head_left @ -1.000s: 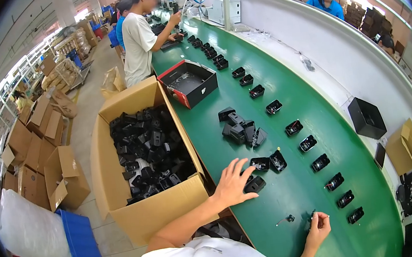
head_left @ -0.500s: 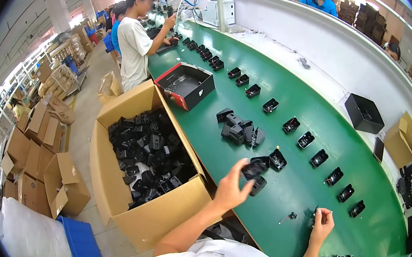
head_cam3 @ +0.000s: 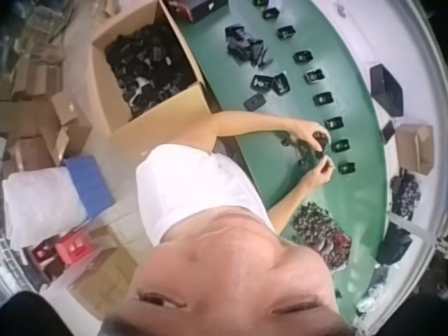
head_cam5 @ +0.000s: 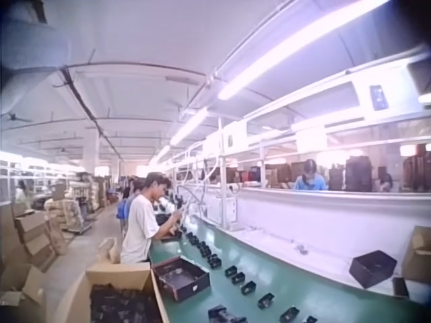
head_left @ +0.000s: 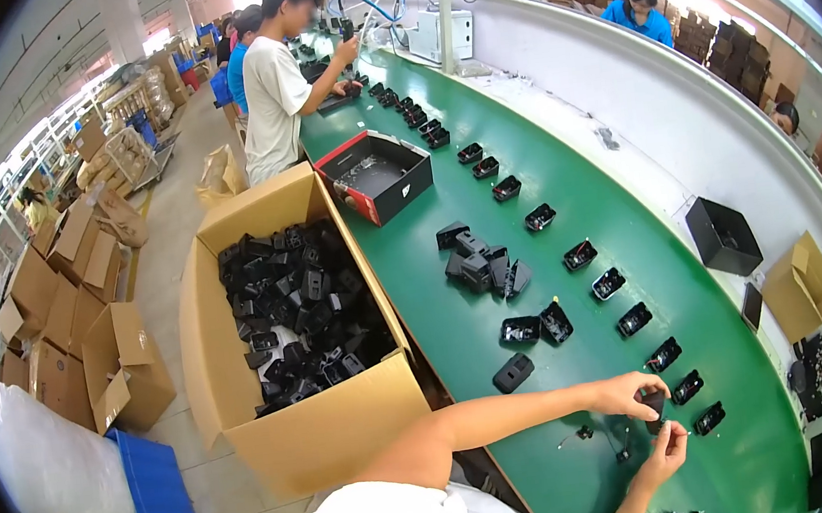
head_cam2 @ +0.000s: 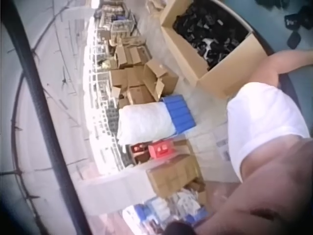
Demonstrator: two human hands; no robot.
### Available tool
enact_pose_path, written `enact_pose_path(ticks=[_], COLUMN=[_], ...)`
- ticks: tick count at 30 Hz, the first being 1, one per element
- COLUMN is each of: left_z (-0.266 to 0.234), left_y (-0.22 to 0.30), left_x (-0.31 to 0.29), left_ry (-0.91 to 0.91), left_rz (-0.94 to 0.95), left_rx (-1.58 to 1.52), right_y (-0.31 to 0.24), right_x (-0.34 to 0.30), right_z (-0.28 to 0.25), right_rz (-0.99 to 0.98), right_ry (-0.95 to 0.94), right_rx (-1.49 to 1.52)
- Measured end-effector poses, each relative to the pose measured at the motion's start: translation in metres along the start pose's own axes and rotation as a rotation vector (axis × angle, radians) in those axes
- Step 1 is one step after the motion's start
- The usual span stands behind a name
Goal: The person assembles small electronic components into plastic housings by hand, connecting wires to the components and enclosing them within the housings.
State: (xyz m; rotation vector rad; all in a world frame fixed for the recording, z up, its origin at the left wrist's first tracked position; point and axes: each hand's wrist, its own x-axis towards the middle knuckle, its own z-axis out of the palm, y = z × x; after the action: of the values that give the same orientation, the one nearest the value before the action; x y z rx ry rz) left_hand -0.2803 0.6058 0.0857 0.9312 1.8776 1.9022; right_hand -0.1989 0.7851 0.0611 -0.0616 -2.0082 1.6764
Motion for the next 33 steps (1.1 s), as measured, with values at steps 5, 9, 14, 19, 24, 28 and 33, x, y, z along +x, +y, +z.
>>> enact_pose_path(ticks=[5, 9, 14, 19, 24, 28, 33], left_z=[0.001, 0.001, 0.006, 0.01, 0.012, 0.012, 0.013], left_y=[-0.029, -0.03, -0.035, -0.023, -0.027, -0.031, -0.033], left_x=[0.016, 0.001, -0.001, -0.004, -0.006, -0.006, -0.002], left_ry=[-0.126, -0.106, -0.096, -0.177, -0.159, -0.184, -0.166], left_rz=[-0.093, -0.244, -0.295, -0.25, -0.237, -0.272, -0.227], left_rx=[-0.398, -0.62, -0.8, -0.713, -0.745, -0.758, -0.735], right_y=[0.012, -0.024, -0.029, -0.024, -0.021, -0.019, -0.027], right_x=[-0.009, -0.012, -0.012, -0.017, -0.017, -0.019, -0.016], right_z=[0.006, 0.017, 0.025, 0.024, 0.021, 0.021, 0.023], right_rz=[0.01, -0.138, -0.284, -0.381, -0.373, -0.39, -0.294], right_ry=[-0.134, -0.156, -0.132, -0.134, -0.153, -0.126, -0.126], right_rx=[0.083, -0.195, -0.318, -0.49, -0.535, -0.602, -0.537])
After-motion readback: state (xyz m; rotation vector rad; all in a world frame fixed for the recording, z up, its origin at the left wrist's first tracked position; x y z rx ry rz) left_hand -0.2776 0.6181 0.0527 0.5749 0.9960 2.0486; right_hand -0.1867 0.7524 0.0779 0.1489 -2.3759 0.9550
